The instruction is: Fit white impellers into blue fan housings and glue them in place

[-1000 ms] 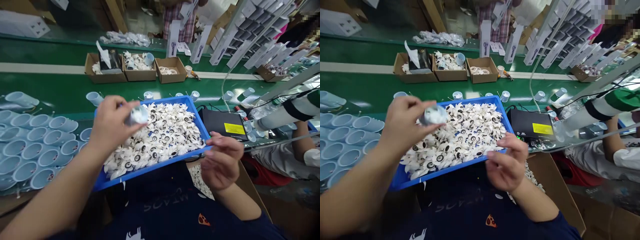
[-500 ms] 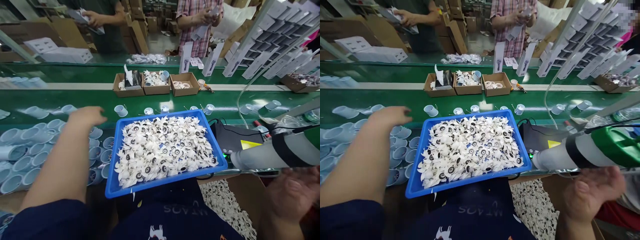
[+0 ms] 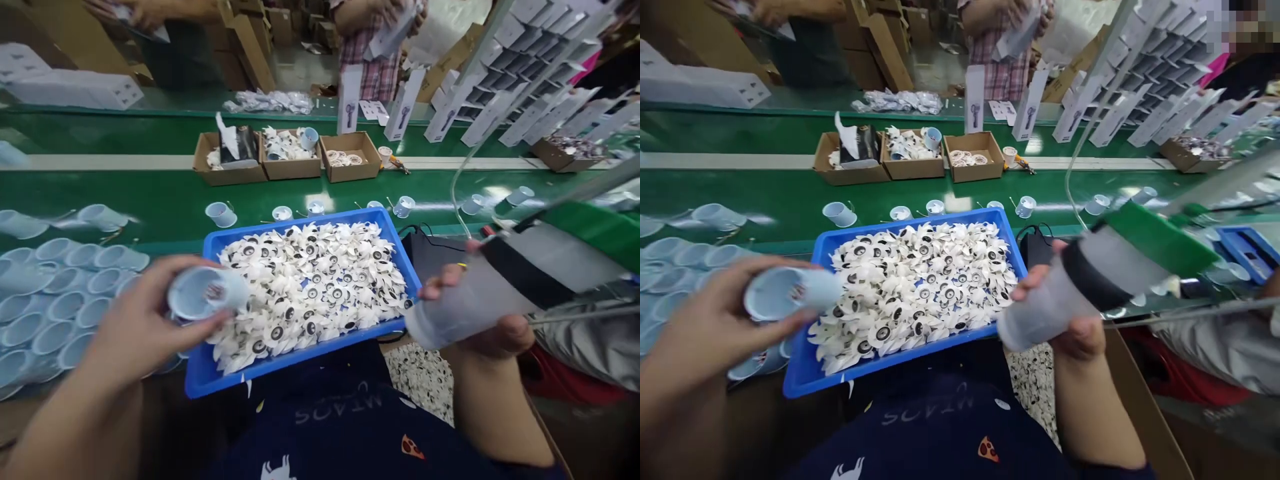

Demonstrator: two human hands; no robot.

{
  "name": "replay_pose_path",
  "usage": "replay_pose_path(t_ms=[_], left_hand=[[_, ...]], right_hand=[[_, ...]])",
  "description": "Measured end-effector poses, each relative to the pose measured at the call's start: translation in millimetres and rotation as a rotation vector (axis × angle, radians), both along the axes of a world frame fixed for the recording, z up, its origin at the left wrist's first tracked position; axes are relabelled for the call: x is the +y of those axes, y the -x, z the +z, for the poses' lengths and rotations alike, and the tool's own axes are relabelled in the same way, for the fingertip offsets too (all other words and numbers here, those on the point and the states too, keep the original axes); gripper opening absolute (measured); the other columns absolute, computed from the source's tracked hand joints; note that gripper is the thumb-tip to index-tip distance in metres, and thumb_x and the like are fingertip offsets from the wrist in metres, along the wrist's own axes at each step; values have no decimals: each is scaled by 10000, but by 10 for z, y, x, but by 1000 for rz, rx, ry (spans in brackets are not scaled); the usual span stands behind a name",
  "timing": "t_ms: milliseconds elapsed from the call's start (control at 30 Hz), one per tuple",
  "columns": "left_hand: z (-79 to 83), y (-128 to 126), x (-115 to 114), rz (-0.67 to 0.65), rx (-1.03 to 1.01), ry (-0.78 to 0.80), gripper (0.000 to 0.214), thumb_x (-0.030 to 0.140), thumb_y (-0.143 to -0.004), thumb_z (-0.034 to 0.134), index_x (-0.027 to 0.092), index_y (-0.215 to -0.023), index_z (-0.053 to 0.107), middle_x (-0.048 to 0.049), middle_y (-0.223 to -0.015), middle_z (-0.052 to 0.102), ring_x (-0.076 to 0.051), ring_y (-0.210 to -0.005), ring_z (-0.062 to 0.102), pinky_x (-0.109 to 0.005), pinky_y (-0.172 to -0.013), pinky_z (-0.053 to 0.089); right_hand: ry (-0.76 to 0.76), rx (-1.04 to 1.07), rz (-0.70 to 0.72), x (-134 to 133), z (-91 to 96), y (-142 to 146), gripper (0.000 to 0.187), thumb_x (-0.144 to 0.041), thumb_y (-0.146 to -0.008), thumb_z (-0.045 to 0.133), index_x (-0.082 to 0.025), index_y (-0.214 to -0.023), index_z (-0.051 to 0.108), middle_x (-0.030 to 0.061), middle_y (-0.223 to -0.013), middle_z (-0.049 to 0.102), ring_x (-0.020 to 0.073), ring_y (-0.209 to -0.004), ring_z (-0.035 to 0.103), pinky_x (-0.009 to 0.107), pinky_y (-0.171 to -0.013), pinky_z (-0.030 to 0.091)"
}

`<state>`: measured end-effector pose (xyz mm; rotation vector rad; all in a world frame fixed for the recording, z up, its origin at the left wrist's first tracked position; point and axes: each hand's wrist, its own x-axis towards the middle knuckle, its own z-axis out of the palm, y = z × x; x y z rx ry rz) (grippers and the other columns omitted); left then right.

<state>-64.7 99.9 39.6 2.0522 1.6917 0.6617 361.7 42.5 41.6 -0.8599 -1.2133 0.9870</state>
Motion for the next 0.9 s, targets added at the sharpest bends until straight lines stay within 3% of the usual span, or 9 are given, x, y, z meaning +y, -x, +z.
replay_pose_path(t_ms=[67, 133, 200, 267, 367, 533, 733, 900], left_hand=[[-31, -468, -257, -272, -73, -42, 501, 461, -763, 750, 293, -1214, 610, -47, -1193, 715, -285, -1032, 710, -428, -841, 600], [-108, -894, -421, -488, -105, -105, 507, 300, -792, 679, 296, -1288, 576, -62, -1323, 670, -306, -1204, 655, -468, -1010, 557], [-179, -1216, -507, -575, -160, -131, 579, 196, -765, 629, 264, -1333, 537, -89, -1370, 638, -311, -1257, 622, -470, -1048, 533], [-212, -1414, -540, -582, -234, -119, 516, 208, -747, 669, 234, -1252, 569, -88, -1227, 691, -290, -1103, 682, -412, -907, 584], [-177, -1541, -552, -582, -324, -105, 332, 322, -752, 781, 225, -1028, 624, -36, -970, 719, -234, -845, 695, -345, -703, 566], [-52, -1624, -570, -613, -409, -97, 225, 287, -764, 788, 211, -807, 581, 18, -761, 677, -167, -671, 636, -301, -618, 495], [-1, -1670, -568, -599, -409, -37, 198, 252, -753, 760, 214, -758, 566, 17, -756, 688, -177, -683, 646, -312, -623, 485], [90, -1654, -589, -592, -357, 69, 215, 324, -725, 780, 219, -756, 595, 24, -702, 675, -179, -632, 635, -295, -565, 472]], right_hand=[[-34, 67, 153, 82, 171, 276, 730, -676, -781, 639, -322, -1396, 467, 35, -903, 609, 216, -728, 674, 416, -637, 628], [-9, 151, 237, 191, 362, 566, 754, -698, -739, 648, -284, -1349, 489, 56, -929, 624, 225, -733, 677, 395, -607, 616], [49, 160, 324, 298, 518, 785, 698, -746, -698, 672, -260, -1190, 575, 78, -968, 651, 249, -792, 690, 418, -651, 629], [104, 149, 399, 370, 602, 898, 696, -805, -616, 721, -263, -1039, 610, 78, -999, 670, 270, -848, 701, 438, -689, 640], [148, 130, 431, 381, 602, 916, 754, -825, -529, 781, -274, -1019, 620, 71, -1019, 673, 290, -902, 711, 449, -720, 642], [150, 28, 392, 271, 551, 831, 735, -759, -630, 787, -255, -1142, 628, 94, -1005, 662, 315, -994, 708, 469, -802, 635], [203, -20, 386, 243, 639, 803, 805, -778, -569, 810, -260, -1156, 622, 93, -1026, 677, 339, -1056, 704, 474, -825, 643], [187, 50, 385, 254, 622, 858, 610, -694, -663, 802, -244, -1041, 642, 92, -1051, 689, 312, -1012, 720, 453, -804, 645]])
